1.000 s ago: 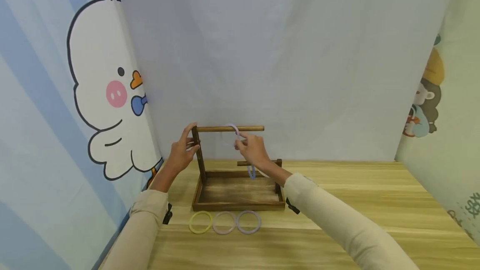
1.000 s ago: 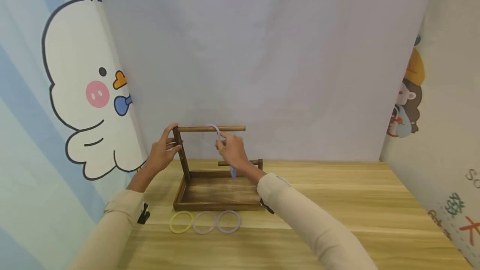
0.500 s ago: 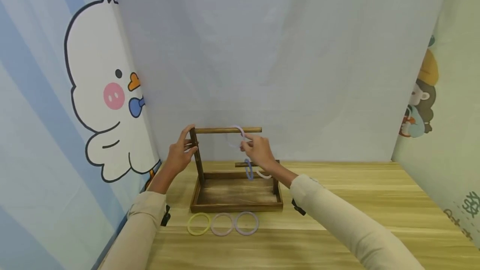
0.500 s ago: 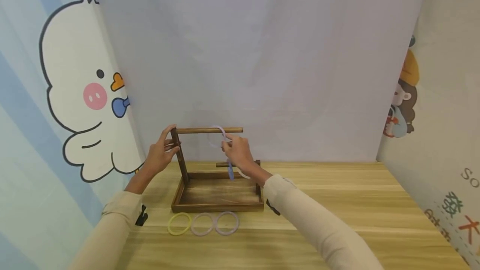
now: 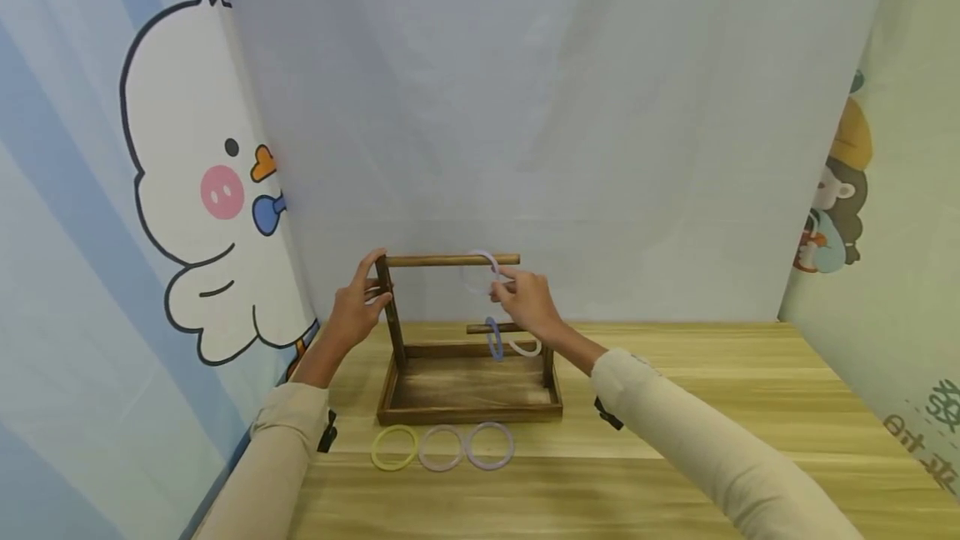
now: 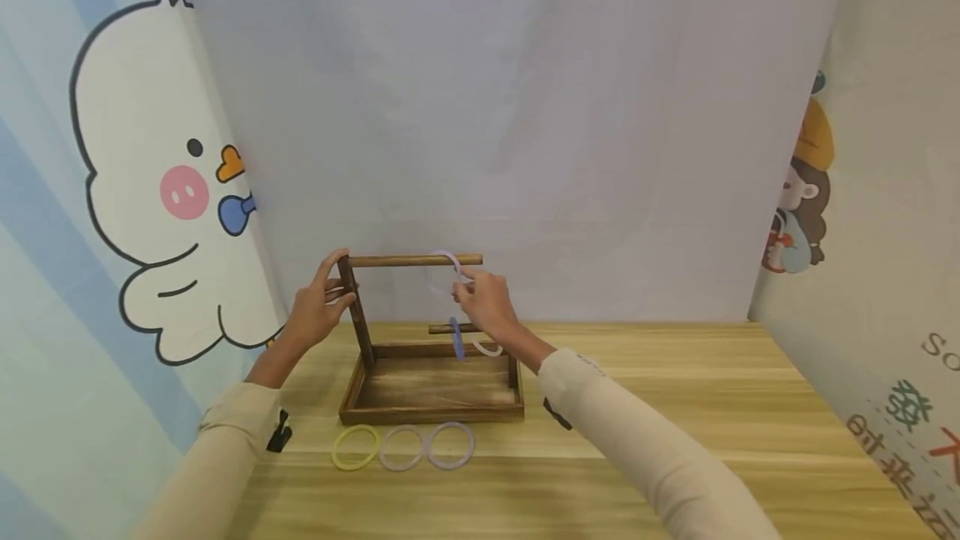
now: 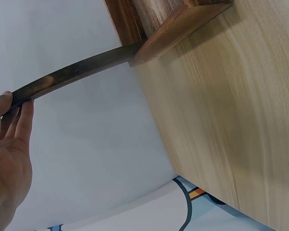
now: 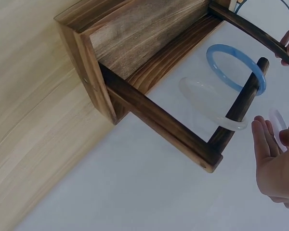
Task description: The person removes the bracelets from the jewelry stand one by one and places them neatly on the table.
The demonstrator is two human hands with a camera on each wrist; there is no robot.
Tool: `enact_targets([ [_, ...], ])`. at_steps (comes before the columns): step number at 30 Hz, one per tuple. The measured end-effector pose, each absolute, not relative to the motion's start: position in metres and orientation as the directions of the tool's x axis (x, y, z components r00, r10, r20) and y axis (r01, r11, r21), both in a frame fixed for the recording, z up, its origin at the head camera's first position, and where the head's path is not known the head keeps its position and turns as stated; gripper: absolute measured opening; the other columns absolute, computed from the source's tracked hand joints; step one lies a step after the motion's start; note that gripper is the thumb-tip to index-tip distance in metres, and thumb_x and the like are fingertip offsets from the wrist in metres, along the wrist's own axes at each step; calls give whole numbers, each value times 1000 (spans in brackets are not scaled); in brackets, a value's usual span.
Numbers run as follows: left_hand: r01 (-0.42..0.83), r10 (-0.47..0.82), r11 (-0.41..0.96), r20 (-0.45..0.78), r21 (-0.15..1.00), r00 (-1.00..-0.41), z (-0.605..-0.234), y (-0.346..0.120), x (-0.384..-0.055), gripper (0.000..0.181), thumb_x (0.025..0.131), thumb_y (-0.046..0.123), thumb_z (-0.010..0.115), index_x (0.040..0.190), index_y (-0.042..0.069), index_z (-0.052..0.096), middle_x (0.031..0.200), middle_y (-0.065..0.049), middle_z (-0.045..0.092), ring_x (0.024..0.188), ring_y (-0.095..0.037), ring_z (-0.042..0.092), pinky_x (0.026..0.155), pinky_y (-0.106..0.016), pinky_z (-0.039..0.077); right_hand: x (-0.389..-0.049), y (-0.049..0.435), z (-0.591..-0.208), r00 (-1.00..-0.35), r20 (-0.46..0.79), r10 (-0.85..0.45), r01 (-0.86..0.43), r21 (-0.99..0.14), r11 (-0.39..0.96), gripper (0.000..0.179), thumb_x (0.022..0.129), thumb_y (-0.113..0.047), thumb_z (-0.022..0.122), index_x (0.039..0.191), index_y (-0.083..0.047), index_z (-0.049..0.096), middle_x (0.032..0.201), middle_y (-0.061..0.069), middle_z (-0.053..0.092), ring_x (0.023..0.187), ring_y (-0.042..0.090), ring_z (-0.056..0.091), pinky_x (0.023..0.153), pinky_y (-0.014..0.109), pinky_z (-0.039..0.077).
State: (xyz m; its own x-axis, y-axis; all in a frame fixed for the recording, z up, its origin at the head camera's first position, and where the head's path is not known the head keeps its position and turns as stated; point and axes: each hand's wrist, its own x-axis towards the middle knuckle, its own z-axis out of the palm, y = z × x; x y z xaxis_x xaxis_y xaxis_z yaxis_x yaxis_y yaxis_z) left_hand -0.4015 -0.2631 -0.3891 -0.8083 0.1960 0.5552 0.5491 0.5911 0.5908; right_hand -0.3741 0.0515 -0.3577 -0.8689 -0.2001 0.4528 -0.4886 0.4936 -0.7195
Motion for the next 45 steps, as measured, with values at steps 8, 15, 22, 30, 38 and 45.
enact_targets([
  [8,569,205,587,574,576,-793,-388,-262,-402,81,96,-9,69,161,20,31,125,-36,65,114,-48,68,95,-53,60,-373,62,-357,-872,450,-193,-482,-721,498,37,105,-5,59,139,8,59,102,22,77,90,30,79,39,14,39],
  [15,571,207,586,575,575,-792,-389,-262,-403,82,95,-10,69,161,20,31,125,-37,65,114,-48,68,95,-54,60,-371,72,-359,-872,457,-178,-480,-720,501,37,105,-5,59,140,7,59,99,22,77,87,30,79,38,15,35],
  [22,566,210,601,572,564,-793,-389,-264,-403,81,96,-8,69,161,20,31,126,-36,65,114,-48,68,94,-54,60,-368,81,-358,-843,506,-184,-522,-682,512,36,105,-2,57,138,13,58,97,24,77,86,32,79,40,15,35],
  [30,535,203,618,541,576,-817,-388,-263,-401,79,97,-6,69,162,18,29,128,-36,64,114,-48,67,93,-56,61,-363,92,-354,-865,469,-176,-487,-702,519,38,106,-1,57,140,14,55,99,24,77,88,32,78,63,23,64],
  [38,557,225,630,560,540,-798,-390,-263,-400,80,97,-6,68,162,16,28,127,-36,64,113,-48,68,94,-56,60,-362,100,-356,-874,464,-145,-470,-732,493,36,104,2,57,138,14,58,100,28,76,90,38,77,74,30,66],
  [45,569,237,642,572,514,-785,-390,-261,-400,80,98,-5,68,163,18,26,125,-37,65,113,-49,68,95,-57,60,-360,106,-355,-882,449,-145,-460,-748,479,37,105,1,57,139,14,56,102,28,75,94,39,76,76,30,66],
])
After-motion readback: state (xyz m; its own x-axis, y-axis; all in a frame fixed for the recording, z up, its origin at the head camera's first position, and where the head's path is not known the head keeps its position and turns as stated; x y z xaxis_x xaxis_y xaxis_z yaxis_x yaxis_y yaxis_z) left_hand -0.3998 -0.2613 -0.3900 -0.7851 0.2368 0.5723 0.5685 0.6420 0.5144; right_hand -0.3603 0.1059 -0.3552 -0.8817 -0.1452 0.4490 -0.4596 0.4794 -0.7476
